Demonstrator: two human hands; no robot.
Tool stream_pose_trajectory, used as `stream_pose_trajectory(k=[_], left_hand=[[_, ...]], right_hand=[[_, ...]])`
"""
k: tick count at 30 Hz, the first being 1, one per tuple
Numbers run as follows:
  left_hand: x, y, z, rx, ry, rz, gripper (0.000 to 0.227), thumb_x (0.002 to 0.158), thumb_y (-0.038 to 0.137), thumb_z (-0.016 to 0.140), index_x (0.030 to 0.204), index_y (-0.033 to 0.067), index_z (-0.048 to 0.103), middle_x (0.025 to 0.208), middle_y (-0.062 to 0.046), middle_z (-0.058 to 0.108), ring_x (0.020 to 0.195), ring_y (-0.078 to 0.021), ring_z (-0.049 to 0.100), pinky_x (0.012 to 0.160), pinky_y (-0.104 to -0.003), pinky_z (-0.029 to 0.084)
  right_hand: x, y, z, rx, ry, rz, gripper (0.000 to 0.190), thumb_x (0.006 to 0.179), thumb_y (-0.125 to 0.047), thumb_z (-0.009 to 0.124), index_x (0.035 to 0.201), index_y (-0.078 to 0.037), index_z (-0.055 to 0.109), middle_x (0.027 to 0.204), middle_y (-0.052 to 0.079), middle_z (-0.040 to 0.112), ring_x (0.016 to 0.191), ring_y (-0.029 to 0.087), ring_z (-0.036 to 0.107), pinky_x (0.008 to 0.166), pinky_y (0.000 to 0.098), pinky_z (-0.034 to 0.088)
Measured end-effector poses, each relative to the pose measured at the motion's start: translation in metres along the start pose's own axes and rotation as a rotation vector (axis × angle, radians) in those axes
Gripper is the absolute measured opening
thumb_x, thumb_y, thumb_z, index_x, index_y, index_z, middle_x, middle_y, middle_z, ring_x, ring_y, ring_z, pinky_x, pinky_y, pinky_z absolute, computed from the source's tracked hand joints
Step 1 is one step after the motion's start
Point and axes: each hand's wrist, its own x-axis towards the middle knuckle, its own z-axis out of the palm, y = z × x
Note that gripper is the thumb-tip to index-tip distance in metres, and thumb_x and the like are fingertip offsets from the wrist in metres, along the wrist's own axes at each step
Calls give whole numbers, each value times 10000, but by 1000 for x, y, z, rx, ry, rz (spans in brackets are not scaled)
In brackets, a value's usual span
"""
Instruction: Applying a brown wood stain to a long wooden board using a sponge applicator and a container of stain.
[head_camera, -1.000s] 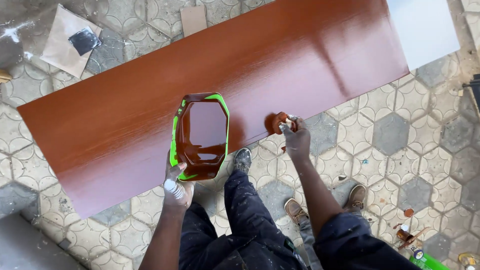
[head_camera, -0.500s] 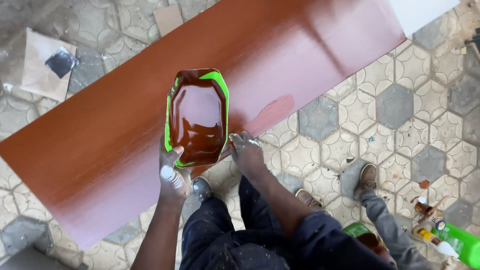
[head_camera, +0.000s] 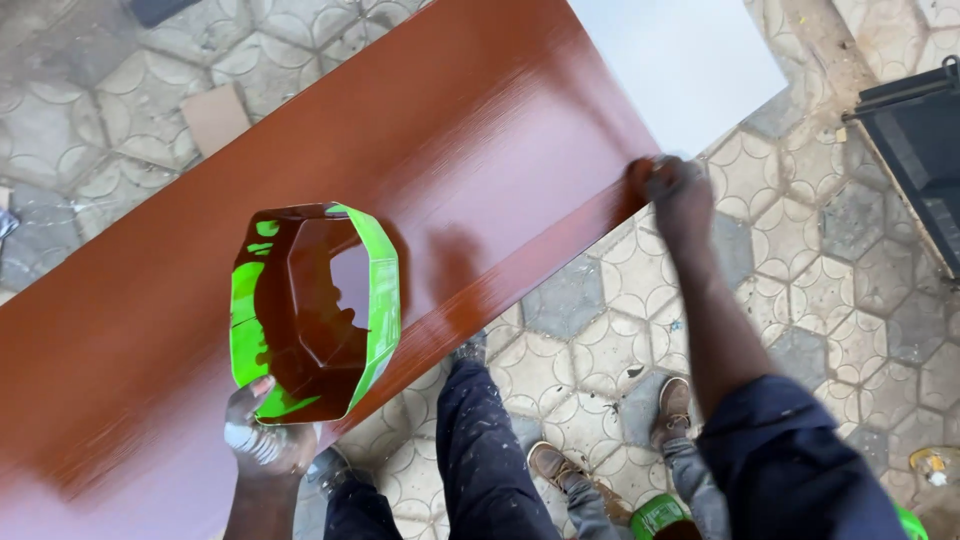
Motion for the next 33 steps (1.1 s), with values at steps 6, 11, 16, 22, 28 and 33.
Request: stream_pose_trajectory(k=[6,11,16,22,28,33], left_hand=[[1,-16,63,-3,-148,31,511,676,34,623,1182,97,656,1171,-53,707,1184,-284,650,962,-358,565],[-21,-16,100,176,-48,311,637,665,133,632,1296,46,650,1268,-184,694,1133,-417,660,1139,-676,375],[4,44,41,255,-81,234,615,674,131,681,1287,105,636,1201,-120,658,1089,-337,609,1014,-568,503],[26,99,-16,485,-152,213,783,796,187,744,1510,188,425,1439,-153,395,1258,-380,463,946,-770,476],[37,96,-42,485,-98,232,630,786,179,712,1395,199,551,1266,-51,549,1086,-239,537,921,-724,502],[76,52,-51,379,-32,203,497,721,165,714,1216,200,675,1161,-22,654,1078,-222,561,1008,-574,431]], right_hand=[[41,14,-55,244,-87,91,198,941,-55,627,1124,-106,686,849,-7,611,766,124,556,710,268,441],[-77,-70,16,43,-188,113,186,1011,-339,613,984,-163,665,882,197,700,939,455,676,834,570,536],[-253,-237,68,339,-245,43,158,903,-200,637,903,-53,692,909,214,706,960,454,677,855,539,534],[-460,-409,147,214,-579,-211,178,935,-267,598,1000,-169,731,961,78,736,929,300,736,789,444,559],[-404,-404,101,127,-499,-312,253,999,-289,590,1136,-133,734,1005,142,750,929,364,741,820,523,563],[-257,-261,77,-52,-319,-135,304,968,-336,595,1141,-104,687,975,239,745,923,483,706,875,624,523]])
